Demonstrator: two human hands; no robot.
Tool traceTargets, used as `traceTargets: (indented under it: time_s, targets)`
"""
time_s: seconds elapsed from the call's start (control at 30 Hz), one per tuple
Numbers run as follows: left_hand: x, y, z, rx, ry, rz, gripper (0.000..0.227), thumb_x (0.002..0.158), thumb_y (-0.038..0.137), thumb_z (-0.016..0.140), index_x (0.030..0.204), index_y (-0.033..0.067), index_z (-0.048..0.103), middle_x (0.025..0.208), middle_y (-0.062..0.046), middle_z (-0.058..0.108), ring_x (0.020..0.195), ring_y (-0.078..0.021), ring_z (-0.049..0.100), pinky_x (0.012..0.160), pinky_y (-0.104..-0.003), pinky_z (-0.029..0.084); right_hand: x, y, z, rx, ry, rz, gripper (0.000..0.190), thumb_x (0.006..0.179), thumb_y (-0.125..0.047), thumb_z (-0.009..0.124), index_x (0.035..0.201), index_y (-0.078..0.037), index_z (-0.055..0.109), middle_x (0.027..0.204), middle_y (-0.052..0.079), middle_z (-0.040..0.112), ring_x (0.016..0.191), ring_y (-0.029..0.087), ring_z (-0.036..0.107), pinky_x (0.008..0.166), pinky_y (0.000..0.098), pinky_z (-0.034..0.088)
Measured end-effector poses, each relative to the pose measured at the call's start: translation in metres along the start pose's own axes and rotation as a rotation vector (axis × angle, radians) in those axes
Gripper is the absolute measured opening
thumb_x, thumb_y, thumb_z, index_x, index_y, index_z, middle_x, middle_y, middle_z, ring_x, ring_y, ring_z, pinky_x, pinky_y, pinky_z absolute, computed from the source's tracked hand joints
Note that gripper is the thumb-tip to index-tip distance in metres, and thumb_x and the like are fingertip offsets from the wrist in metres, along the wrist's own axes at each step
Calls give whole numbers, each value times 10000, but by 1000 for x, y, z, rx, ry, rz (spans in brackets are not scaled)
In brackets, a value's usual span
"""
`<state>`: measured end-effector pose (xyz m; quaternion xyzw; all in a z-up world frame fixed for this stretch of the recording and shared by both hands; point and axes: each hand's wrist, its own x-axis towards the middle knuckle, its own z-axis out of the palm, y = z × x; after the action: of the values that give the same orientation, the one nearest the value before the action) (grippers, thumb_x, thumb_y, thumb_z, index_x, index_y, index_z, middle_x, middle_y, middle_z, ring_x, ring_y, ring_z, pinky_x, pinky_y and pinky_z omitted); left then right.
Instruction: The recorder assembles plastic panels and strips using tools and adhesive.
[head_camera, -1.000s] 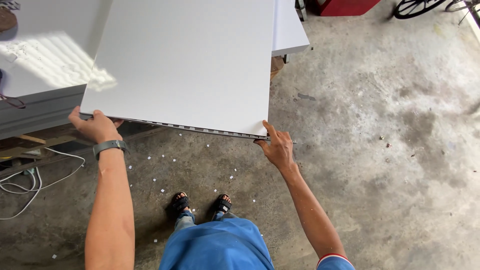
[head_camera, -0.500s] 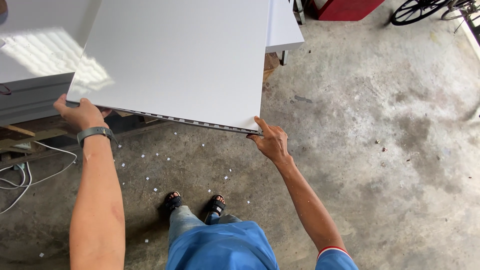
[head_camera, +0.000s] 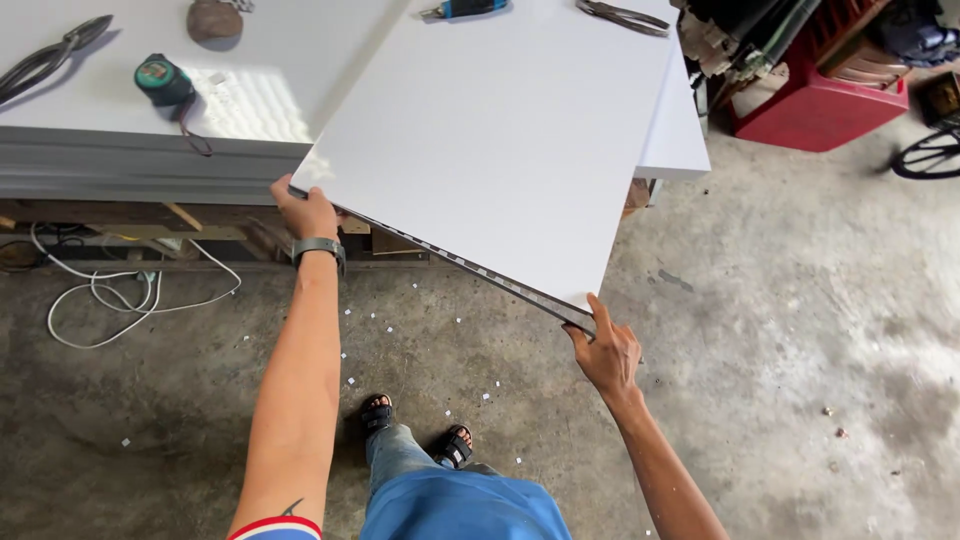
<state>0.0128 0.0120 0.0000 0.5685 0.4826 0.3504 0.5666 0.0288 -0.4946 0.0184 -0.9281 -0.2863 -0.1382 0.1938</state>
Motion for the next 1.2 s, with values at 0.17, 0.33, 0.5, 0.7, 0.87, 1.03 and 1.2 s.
traceTargets:
  time_s: [0.17, 0.33, 0.5, 0.7, 0.87, 1.03, 1.2]
  targets:
    - [-15, 17, -1, -70, -3, 26, 439, 932, -35, 502, 1347, 84, 423, 1201, -207, 651, 952, -290, 749, 705, -382, 702, -5, -15, -14, 71, 26, 34, 783, 751, -311, 854, 1390, 8, 532, 851, 116, 775, 505, 192, 649, 546, 315, 486]
    - [7, -12, 4, -49, 5, 57, 462, 910, -51, 536, 1341, 88, 442, 1201, -203, 649, 924, -279, 736, 678, -361, 642, -39, -21, -6, 136, -172, 193, 732, 846, -245, 806, 1454, -21, 466, 750, 40, 773, 438, 197, 609, 466, 363, 458]
    - [-2, 1, 2, -23, 15, 85, 443, 920, -54, 546, 1335, 71, 451, 1189, -206, 666, 932, -273, 741, 708, -363, 623, -42, -23, -1, 122, 11, 80, 653, 828, -209, 796, 1395, -29, 527, 792, 19, 769, 566, 170, 647, 621, 335, 502]
    - [-8, 11, 0, -37, -14, 35, 463, 928, -56, 523, 1359, 80, 421, 1213, -202, 628, 958, -260, 731, 733, -338, 663, -23, -14, -8, 104, 4, 154, 673, 826, -242, 811, 1394, -27, 521, 829, 18, 778, 603, 159, 690, 688, 335, 505]
    - [-10, 14, 0, 37, -14, 47, 465, 952, -38, 519, 1383, 93, 408, 1219, -201, 640, 956, -257, 751, 746, -328, 666, -15, 1, -5, 82, 19, 181, 746, 804, -292, 836, 1412, -15, 504, 864, 39, 782, 658, 179, 713, 696, 358, 508]
    - [-4, 5, 2, -21, -18, -18, 464, 939, -33, 505, 1378, 84, 409, 1220, -192, 618, 936, -253, 722, 747, -356, 667, -10, 0, -9, 71, 46, 167, 772, 798, -277, 848, 1432, -21, 490, 852, 48, 775, 685, 184, 721, 719, 365, 510]
    - [28, -55, 8, 7, 78, 246, 476, 913, -47, 560, 1370, 43, 462, 1155, -200, 677, 930, -272, 736, 796, -391, 608, -41, -14, -8, 96, 43, 155, 748, 780, -235, 840, 1416, -31, 502, 802, 58, 749, 642, 198, 687, 668, 346, 499]
